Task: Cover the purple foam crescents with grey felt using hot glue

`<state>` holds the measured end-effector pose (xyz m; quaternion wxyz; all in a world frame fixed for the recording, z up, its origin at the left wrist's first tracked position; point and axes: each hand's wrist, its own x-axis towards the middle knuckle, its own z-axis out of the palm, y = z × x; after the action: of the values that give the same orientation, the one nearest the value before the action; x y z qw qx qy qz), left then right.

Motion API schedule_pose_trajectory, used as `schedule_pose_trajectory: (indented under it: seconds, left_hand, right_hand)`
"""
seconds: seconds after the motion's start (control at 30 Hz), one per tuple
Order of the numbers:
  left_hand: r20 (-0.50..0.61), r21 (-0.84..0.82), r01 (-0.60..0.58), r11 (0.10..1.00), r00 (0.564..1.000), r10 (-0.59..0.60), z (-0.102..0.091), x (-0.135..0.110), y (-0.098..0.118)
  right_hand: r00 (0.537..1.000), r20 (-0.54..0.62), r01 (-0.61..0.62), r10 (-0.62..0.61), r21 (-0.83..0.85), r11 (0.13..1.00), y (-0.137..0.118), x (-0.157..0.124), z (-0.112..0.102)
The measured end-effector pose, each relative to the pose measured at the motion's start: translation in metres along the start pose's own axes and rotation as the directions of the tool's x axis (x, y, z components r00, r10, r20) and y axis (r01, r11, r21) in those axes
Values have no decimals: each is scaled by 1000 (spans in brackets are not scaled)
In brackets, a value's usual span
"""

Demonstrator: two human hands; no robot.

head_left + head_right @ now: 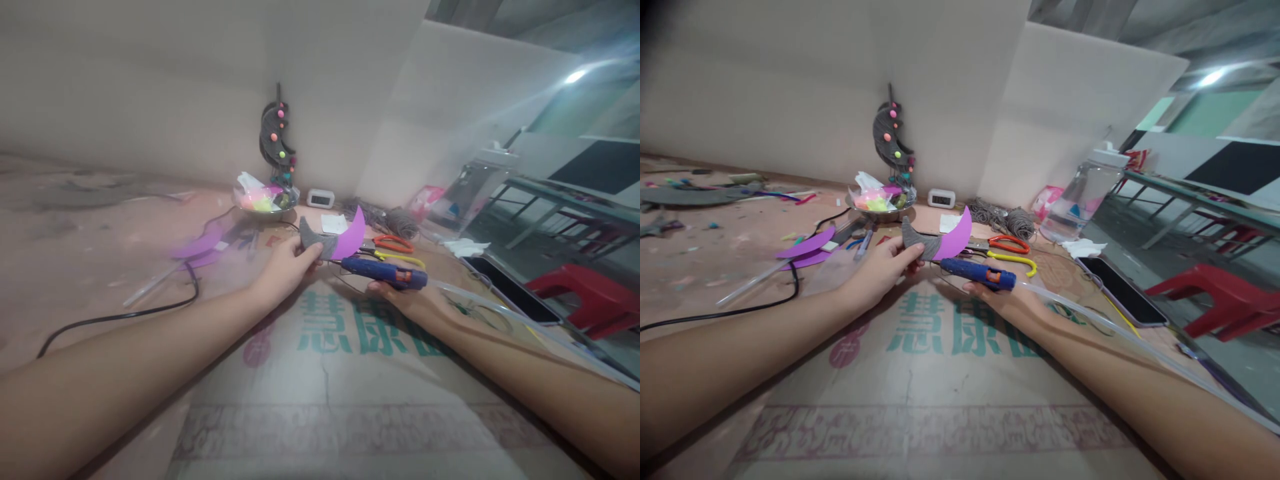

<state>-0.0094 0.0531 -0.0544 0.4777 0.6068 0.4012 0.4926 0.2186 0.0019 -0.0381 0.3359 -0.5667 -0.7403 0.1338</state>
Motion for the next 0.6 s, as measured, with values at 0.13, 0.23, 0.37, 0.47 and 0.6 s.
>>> schedule_pose_trajectory:
  seconds: [0.13,0.23,0.37,0.47,0.6]
  left_hand:
    - [2,-9,25,1000,1000,-25,1,-2,3]
    - [2,-4,32,999,999,-32,1,-2,3]
    - [7,-7,10,1000,1000,-10,0,-1,1]
    - [4,-10,4,1000,1000,-4,0,-1,1]
    - [5,-3,9,1000,1000,-9,1,-2,3]
  right_hand:
    - [1000,1,16,-16,-3,1000,0,0,0]
    - [1000,-6,30,-30,0,1000,0,0,0]
    - [1000,8,10,-10,-4,1000,-4,-1,-2]
    - [1000,13,-21,21,7,1000,-8,-2,-3]
    - [998,20,-52,51,15,999,-9,-3,-3]
